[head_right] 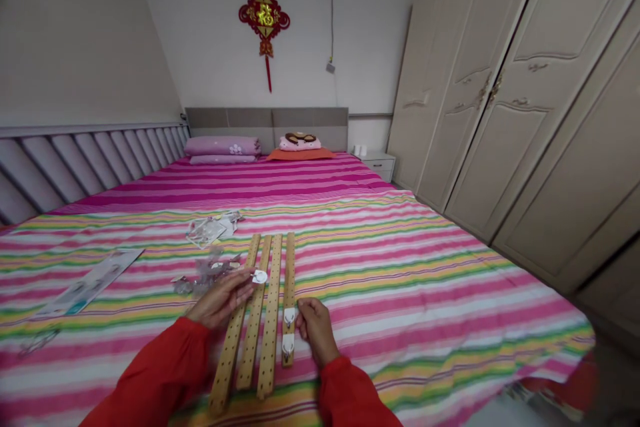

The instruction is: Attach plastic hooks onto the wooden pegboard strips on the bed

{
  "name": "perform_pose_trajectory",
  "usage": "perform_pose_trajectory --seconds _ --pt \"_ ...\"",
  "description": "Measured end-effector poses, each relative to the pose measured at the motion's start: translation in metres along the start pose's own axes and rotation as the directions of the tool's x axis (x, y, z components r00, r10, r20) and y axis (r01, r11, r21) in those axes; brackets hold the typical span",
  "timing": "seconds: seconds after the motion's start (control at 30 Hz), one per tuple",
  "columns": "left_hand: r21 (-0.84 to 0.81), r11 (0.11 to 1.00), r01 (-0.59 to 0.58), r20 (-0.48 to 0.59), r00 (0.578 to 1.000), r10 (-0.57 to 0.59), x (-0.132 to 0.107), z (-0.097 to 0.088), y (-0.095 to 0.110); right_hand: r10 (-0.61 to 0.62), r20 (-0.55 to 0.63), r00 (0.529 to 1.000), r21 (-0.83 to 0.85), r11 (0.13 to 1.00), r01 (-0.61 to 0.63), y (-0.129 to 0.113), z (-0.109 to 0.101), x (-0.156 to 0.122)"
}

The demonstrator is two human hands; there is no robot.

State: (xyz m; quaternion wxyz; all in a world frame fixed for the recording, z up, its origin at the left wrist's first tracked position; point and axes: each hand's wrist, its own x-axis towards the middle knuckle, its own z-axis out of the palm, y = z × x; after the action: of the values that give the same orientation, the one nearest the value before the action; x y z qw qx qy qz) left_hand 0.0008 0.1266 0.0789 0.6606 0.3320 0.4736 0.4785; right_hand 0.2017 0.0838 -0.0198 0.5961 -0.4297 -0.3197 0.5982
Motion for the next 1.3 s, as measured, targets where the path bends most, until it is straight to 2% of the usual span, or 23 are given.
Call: perform_pose_trajectory --seconds 0.07,0.17,0.37,0.5,0.67,0.87,1.0,1.1,1.17,1.23,1.3 --pt "0.041 0.998 0.056 0.05 0.997 -0.058 -0.007 0.008 -0.008 -0.012 0.003 1.0 0.027 1.0 0.012 -0.005 0.0 -0.003" --pt "0.078 0.993 0.086 0.062 0.994 -0.091 -0.01 0.02 -0.019 -0.047 0.02 0.999 0.036 0.998 0.046 -0.014 0.004 -0.006" --pt "0.003 1.0 0.028 0.138 0.99 -0.028 -0.006 0.039 -0.047 -0.111 0.065 0.992 0.041 0.993 0.109 -0.033 0.018 -0.005" --pt "0.08 0.996 -0.045 0.156 0.987 0.032 -0.004 0.046 -0.058 -0.101 0.021 0.995 0.01 0.995 0.101 -0.039 0.02 0.002" --pt "0.252 0.942 -0.223 0.138 0.971 0.193 0.002 0.045 -0.059 -0.097 -0.015 0.995 -0.056 0.994 0.096 -0.034 0.019 0.007" --pt "0.402 0.812 -0.424 0.177 0.906 0.385 -0.003 0.051 -0.06 -0.103 -0.056 0.993 0.001 0.995 0.104 -0.034 0.022 0.008" --pt "0.362 0.815 -0.454 0.232 0.89 0.393 -0.009 0.059 -0.062 -0.036 -0.074 0.997 0.089 0.995 0.042 -0.038 0.022 0.007" --pt "0.33 0.845 -0.42 0.182 0.907 0.379 -0.009 0.061 -0.061 0.012 -0.025 1.0 0.156 0.988 -0.008 -0.041 0.023 0.003" --pt "0.391 0.806 -0.445 0.134 0.894 0.429 -0.008 0.06 -0.06 0.023 0.023 0.999 0.195 0.98 -0.027 -0.043 0.025 0.001" --pt "0.449 0.749 -0.487 0.114 0.863 0.492 -0.007 0.059 -0.059 0.025 0.066 0.997 0.211 0.977 -0.038 -0.044 0.026 0.0" --pt "0.436 0.752 -0.495 0.126 0.861 0.494 -0.005 0.058 -0.058 0.022 0.099 0.995 0.197 0.98 -0.041 -0.045 0.026 0.001"
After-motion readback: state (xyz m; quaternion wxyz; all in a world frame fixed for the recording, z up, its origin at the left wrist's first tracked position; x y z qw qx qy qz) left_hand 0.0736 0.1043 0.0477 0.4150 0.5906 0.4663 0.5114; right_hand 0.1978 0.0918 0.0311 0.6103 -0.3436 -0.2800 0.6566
